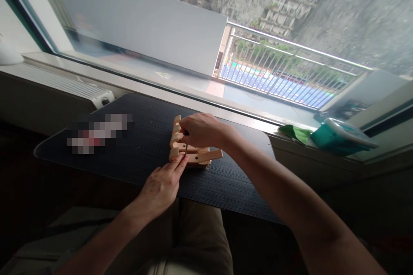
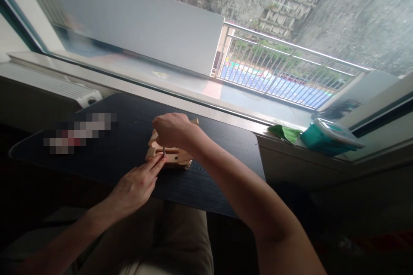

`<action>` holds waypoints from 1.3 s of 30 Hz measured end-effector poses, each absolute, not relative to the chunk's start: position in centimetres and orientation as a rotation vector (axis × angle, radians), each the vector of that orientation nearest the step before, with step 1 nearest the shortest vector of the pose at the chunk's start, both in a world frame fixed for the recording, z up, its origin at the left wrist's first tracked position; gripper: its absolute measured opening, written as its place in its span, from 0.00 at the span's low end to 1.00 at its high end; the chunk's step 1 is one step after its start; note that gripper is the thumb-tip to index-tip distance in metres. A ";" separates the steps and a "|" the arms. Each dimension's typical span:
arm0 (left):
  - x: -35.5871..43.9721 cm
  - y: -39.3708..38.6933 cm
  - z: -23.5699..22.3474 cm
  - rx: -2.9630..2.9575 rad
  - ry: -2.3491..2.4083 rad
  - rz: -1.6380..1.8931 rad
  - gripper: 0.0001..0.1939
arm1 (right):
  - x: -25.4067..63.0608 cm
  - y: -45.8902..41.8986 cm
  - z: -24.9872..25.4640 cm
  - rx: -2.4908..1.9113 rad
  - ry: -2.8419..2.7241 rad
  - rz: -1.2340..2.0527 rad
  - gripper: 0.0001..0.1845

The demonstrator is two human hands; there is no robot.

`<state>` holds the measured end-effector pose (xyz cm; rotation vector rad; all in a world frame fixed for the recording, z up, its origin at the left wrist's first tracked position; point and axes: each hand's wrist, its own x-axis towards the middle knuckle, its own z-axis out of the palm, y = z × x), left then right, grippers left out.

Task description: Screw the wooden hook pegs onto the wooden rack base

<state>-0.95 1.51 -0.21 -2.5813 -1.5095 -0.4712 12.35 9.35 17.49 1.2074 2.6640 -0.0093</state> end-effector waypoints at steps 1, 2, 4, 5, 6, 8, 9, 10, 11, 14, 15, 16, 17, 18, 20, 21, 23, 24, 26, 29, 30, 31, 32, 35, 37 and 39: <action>-0.9 1.5 -0.2 -2.568 -1.505 -0.477 0.29 | 12.2 9.2 17.4 1.202 2.677 0.010 0.11; -0.9 1.4 -0.3 -2.552 -1.494 -0.487 0.29 | 12.1 9.1 17.3 1.197 2.690 0.031 0.11; -0.8 1.4 -0.4 -2.517 -1.451 -0.519 0.28 | 12.0 8.8 17.3 1.198 2.705 0.064 0.11; -0.8 1.5 -0.4 -2.501 -1.416 -0.549 0.27 | 12.0 8.8 17.3 1.202 2.707 0.068 0.11; -0.8 1.6 -0.5 -2.486 -1.377 -0.585 0.26 | 12.1 8.7 17.3 1.208 2.709 0.064 0.11; -0.8 2.0 -0.6 -2.459 -1.299 -0.677 0.24 | 12.5 8.7 17.3 1.225 2.717 0.034 0.10; -0.8 2.2 -0.7 -2.451 -1.268 -0.724 0.23 | 12.7 8.7 17.2 1.238 2.727 0.016 0.10; -0.9 2.4 -0.9 -2.444 -1.247 -0.765 0.22 | 12.9 8.8 17.1 1.244 2.745 -0.003 0.09; -0.9 2.6 -1.0 -2.441 -1.232 -0.796 0.22 | 13.1 8.9 17.0 1.249 2.771 -0.021 0.07; -1.2 2.9 -1.4 -2.449 -1.234 -0.818 0.20 | 13.3 9.4 16.3 1.256 2.847 -0.077 0.05; -1.3 2.9 -1.5 -2.455 -1.245 -0.809 0.19 | 13.3 9.6 16.1 1.265 2.864 -0.091 0.06; -1.4 2.8 -1.5 -2.466 -1.258 -0.794 0.19 | 13.2 9.8 16.0 1.272 2.879 -0.098 0.06; -1.4 2.7 -1.4 -2.473 -1.272 -0.781 0.18 | 13.2 10.0 15.8 1.277 2.893 -0.099 0.07; -1.3 2.6 -1.4 -2.477 -1.285 -0.768 0.18 | 13.2 10.1 15.8 1.274 2.903 -0.098 0.07; -1.0 2.5 -1.2 -2.464 -1.308 -0.751 0.19 | 13.4 10.2 15.7 1.270 2.912 -0.109 0.07; -0.9 2.4 -1.1 -2.451 -1.316 -0.744 0.19 | 13.6 10.2 15.7 1.278 2.911 -0.120 0.07; -0.7 2.4 -1.1 -2.419 -1.318 -0.738 0.19 | 14.0 9.9 15.7 1.310 2.899 -0.148 0.07; -0.6 2.4 -1.1 -2.415 -1.313 -0.734 0.20 | 14.3 9.8 15.7 1.335 2.895 -0.152 0.07; -0.5 2.4 -1.3 -2.407 -1.304 -0.756 0.20 | 14.9 9.3 15.5 1.367 2.900 -0.140 0.07; -0.4 2.3 -1.7 -2.396 -1.303 -0.796 0.20 | 15.5 8.5 15.0 1.381 2.960 -0.072 0.08; -0.3 2.3 -1.9 -2.394 -1.311 -0.805 0.20 | 15.7 8.3 14.8 1.404 2.973 -0.056 0.08; -0.3 2.2 -2.1 -2.392 -1.307 -0.811 0.20 | 15.8 8.1 14.6 1.420 2.989 -0.038 0.08; -0.2 2.2 -2.2 -2.384 -1.309 -0.816 0.20 | 15.8 7.9 14.4 1.418 3.012 -0.028 0.07; 0.1 2.0 -2.3 -2.362 -1.336 -0.823 0.20 | 15.9 7.5 14.1 1.447 3.016 -0.042 0.09; 0.3 1.8 -2.2 -2.350 -1.337 -0.824 0.20 | 15.9 7.3 14.0 1.454 3.020 -0.036 0.10; 0.4 1.7 -1.9 -2.346 -1.330 -0.824 0.21 | 16.0 7.3 14.1 1.455 3.020 -0.013 0.09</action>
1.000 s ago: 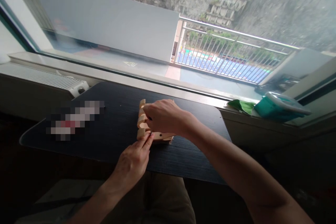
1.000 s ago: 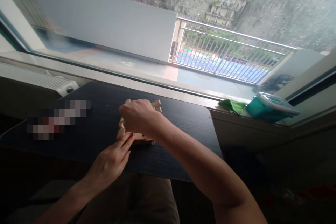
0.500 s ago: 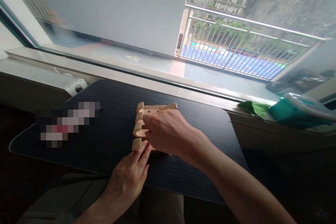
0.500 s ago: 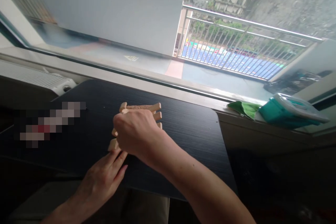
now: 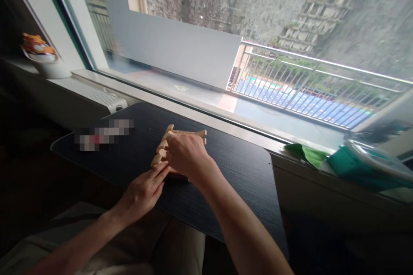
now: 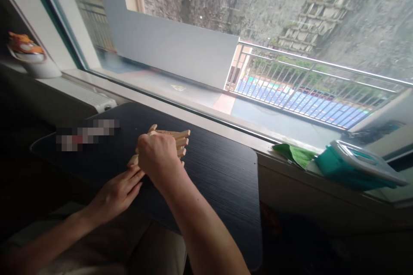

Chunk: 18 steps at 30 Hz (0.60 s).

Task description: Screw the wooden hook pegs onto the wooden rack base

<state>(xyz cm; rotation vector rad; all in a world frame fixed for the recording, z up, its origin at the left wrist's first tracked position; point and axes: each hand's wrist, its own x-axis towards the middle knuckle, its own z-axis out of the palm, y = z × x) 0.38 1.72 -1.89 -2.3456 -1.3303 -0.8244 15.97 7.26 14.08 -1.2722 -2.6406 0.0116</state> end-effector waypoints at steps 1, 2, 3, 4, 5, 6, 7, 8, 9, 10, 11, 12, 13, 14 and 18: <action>0.4 1.7 -1.8 -2.346 -1.333 -0.822 0.21 | 16.0 7.3 14.2 -1.270 -2.647 0.002 0.09; 0.5 1.6 -1.6 -2.345 -1.338 -0.821 0.22 | 16.0 7.3 14.3 -1.266 -2.658 -0.006 0.09; 0.5 1.6 -1.6 -2.339 -1.351 -0.822 0.22 | 16.0 7.3 14.4 -1.259 -2.673 -0.013 0.08; 0.5 1.6 -1.5 -2.341 -1.375 -0.808 0.22 | 15.9 7.4 14.6 -1.242 -2.693 -0.018 0.08; 0.5 1.6 -1.4 -2.330 -1.379 -0.817 0.23 | 15.8 7.5 14.8 -1.236 -2.708 -0.025 0.07; 0.6 1.6 -1.4 -2.328 -1.387 -0.820 0.23 | 15.7 7.5 14.9 -1.224 -2.725 -0.028 0.07; 0.5 1.6 -1.4 -2.332 -1.383 -0.832 0.22 | 15.6 7.6 15.0 -1.220 -2.742 -0.034 0.07; 0.5 1.6 -1.3 -2.336 -1.384 -0.848 0.22 | 15.4 7.6 15.2 -1.208 -2.766 -0.031 0.07; 0.5 1.6 -1.2 -2.348 -1.382 -0.862 0.21 | 15.3 7.7 15.3 -1.199 -2.785 -0.021 0.07; 0.4 1.7 -1.1 -2.359 -1.381 -0.871 0.21 | 15.3 7.7 15.4 -1.187 -2.812 0.013 0.06; 0.3 1.8 -1.1 -2.376 -1.380 -0.872 0.21 | 15.4 7.7 15.6 -1.154 -2.830 0.044 0.06; 0.1 1.9 -1.0 -2.393 -1.377 -0.870 0.21 | 15.5 7.8 15.7 -1.119 -2.847 0.081 0.06; 0.0 2.1 -1.0 -2.412 -1.375 -0.862 0.22 | 15.7 7.8 15.8 -1.102 -2.858 0.115 0.07; -0.2 2.2 -1.0 -2.428 -1.370 -0.850 0.23 | 16.0 8.0 15.9 -1.119 -2.874 0.150 0.07; -0.8 2.7 -1.2 -2.478 -1.339 -0.847 0.22 | 16.6 8.7 16.3 -1.136 -2.929 0.301 0.05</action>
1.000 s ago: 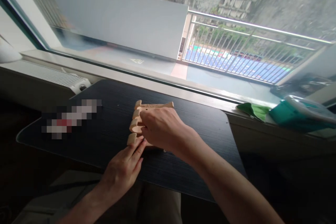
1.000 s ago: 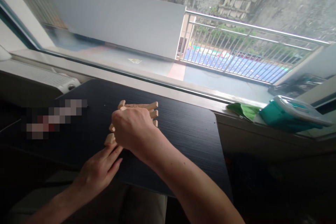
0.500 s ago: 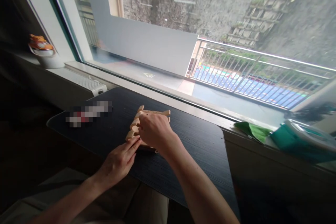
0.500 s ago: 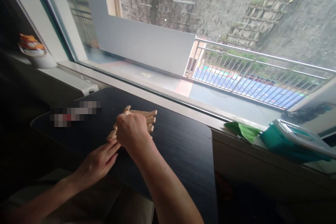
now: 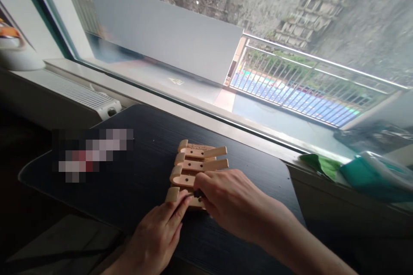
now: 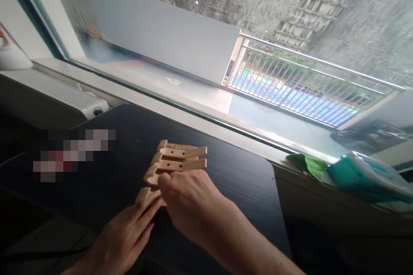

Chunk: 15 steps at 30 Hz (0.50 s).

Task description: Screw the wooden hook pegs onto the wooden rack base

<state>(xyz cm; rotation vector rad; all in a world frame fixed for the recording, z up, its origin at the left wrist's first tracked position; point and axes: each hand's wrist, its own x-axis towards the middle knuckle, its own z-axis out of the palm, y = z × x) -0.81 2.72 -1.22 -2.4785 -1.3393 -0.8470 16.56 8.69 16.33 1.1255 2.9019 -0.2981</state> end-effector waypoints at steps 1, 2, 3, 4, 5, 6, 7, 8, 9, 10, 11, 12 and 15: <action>-0.9 2.8 -1.3 -2.490 -1.333 -0.858 0.22 | 16.5 9.0 16.4 1.131 2.875 -0.303 0.05; -1.0 2.9 -1.4 -2.502 -1.330 -0.868 0.22 | 16.3 9.2 16.6 1.132 2.841 -0.307 0.04; -1.1 2.9 -1.4 -2.510 -1.325 -0.881 0.22 | 16.0 9.5 16.7 1.126 2.805 -0.310 0.04; -1.2 3.0 -1.5 -2.517 -1.320 -0.892 0.21 | 15.7 9.7 16.9 1.116 2.772 -0.313 0.04; -1.2 3.0 -1.5 -2.521 -1.320 -0.898 0.21 | 15.3 10.0 17.0 1.106 2.745 -0.317 0.05; -1.2 3.1 -1.6 -2.521 -1.327 -0.903 0.21 | 15.0 10.1 17.2 1.106 2.725 -0.317 0.05; -1.2 3.1 -1.6 -2.521 -1.336 -0.907 0.22 | 14.7 10.2 17.3 1.114 2.711 -0.315 0.06; -1.2 3.1 -1.6 -2.520 -1.342 -0.910 0.22 | 14.4 10.3 17.4 1.130 2.702 -0.313 0.06; -1.1 3.1 -1.6 -2.520 -1.347 -0.913 0.22 | 14.2 10.3 17.5 1.151 2.695 -0.310 0.07; -1.1 3.1 -1.6 -2.519 -1.349 -0.917 0.22 | 14.0 10.2 17.6 1.172 2.685 -0.305 0.07; -1.1 3.1 -1.5 -2.517 -1.347 -0.919 0.22 | 13.8 10.1 17.7 1.189 2.674 -0.295 0.07; -1.1 3.1 -1.6 -2.514 -1.346 -0.919 0.23 | 13.7 10.0 17.7 1.196 2.664 -0.279 0.07; -1.1 3.0 -1.6 -2.503 -1.346 -0.913 0.24 | 13.6 9.4 17.7 1.202 2.666 -0.236 0.07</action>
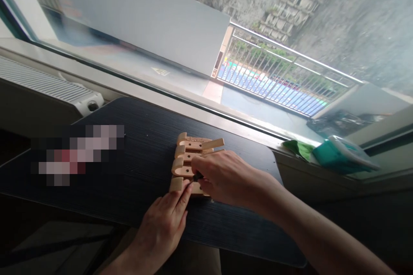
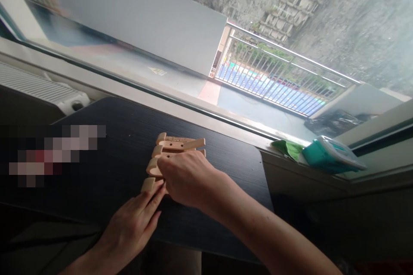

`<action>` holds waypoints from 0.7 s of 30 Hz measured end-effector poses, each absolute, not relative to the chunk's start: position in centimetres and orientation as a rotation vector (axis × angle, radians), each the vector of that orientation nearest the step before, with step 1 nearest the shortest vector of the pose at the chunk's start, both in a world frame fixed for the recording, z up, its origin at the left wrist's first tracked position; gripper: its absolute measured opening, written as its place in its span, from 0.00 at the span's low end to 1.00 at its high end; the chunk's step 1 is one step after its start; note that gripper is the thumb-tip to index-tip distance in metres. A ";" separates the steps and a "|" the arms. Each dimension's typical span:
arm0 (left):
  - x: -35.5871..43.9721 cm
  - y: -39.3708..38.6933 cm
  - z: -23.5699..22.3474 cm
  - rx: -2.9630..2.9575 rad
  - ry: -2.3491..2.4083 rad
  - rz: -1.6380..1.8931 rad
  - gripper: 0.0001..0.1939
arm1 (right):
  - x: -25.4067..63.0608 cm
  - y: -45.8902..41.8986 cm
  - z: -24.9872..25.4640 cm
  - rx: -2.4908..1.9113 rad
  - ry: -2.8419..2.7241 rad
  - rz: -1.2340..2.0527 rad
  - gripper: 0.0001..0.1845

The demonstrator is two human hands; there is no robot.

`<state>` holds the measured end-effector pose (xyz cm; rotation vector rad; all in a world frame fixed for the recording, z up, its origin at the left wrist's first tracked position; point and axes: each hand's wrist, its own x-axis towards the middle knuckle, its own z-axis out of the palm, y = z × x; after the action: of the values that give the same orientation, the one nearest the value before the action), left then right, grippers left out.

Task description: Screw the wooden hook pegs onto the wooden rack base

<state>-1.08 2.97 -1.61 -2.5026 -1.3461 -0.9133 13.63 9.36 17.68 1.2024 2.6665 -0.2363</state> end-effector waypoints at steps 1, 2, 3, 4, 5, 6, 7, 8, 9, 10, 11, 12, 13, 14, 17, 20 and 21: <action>-1.1 2.9 -1.6 -2.499 -1.343 -0.909 0.24 | 13.7 9.2 17.6 1.206 2.685 -0.228 0.09; -1.1 2.9 -1.6 -2.494 -1.340 -0.904 0.25 | 13.7 9.0 17.5 1.207 2.711 -0.221 0.11; -1.1 2.9 -1.6 -2.487 -1.337 -0.899 0.25 | 13.8 8.8 17.4 1.204 2.739 -0.209 0.13; -1.1 2.8 -1.6 -2.479 -1.333 -0.895 0.25 | 13.9 8.7 17.3 1.196 2.764 -0.193 0.14; -1.0 2.8 -1.5 -2.475 -1.330 -0.887 0.25 | 14.0 8.5 17.2 1.181 2.782 -0.176 0.13; -1.0 2.8 -1.5 -2.473 -1.328 -0.881 0.25 | 14.1 8.4 17.2 1.160 2.794 -0.165 0.12; -1.0 2.8 -1.4 -2.473 -1.326 -0.875 0.25 | 14.1 8.3 17.1 1.138 2.803 -0.165 0.11; -1.0 2.7 -1.4 -2.473 -1.324 -0.873 0.25 | 14.1 8.3 17.1 1.121 2.809 -0.171 0.10; -1.0 2.7 -1.3 -2.473 -1.323 -0.872 0.25 | 14.1 8.2 17.1 1.106 2.815 -0.182 0.09; -1.0 2.7 -1.3 -2.472 -1.322 -0.874 0.25 | 14.0 8.1 17.1 1.093 2.822 -0.192 0.09; -1.0 2.7 -1.3 -2.469 -1.319 -0.881 0.25 | 14.0 8.1 17.2 1.087 2.828 -0.196 0.08; -1.0 2.7 -1.4 -2.465 -1.316 -0.891 0.25 | 13.9 8.0 17.2 1.088 2.830 -0.199 0.08; -1.0 2.7 -1.4 -2.463 -1.312 -0.902 0.25 | 13.8 8.0 17.3 1.095 2.824 -0.199 0.07; -1.0 2.7 -1.5 -2.460 -1.313 -0.913 0.25 | 13.7 8.1 17.4 1.104 2.814 -0.198 0.07; -1.0 2.7 -1.6 -2.465 -1.326 -0.914 0.25 | 13.5 8.6 17.6 1.108 2.781 -0.222 0.07; -1.1 2.7 -1.6 -2.478 -1.321 -0.895 0.24 | 13.6 9.4 17.8 1.098 2.775 -0.306 0.06; -1.1 2.7 -1.6 -2.479 -1.314 -0.897 0.24 | 13.6 9.6 17.8 1.100 2.775 -0.342 0.06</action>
<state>-1.09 2.67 -1.57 -2.4789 -1.3145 -0.8971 13.61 9.58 17.81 1.1001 2.7752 -0.3421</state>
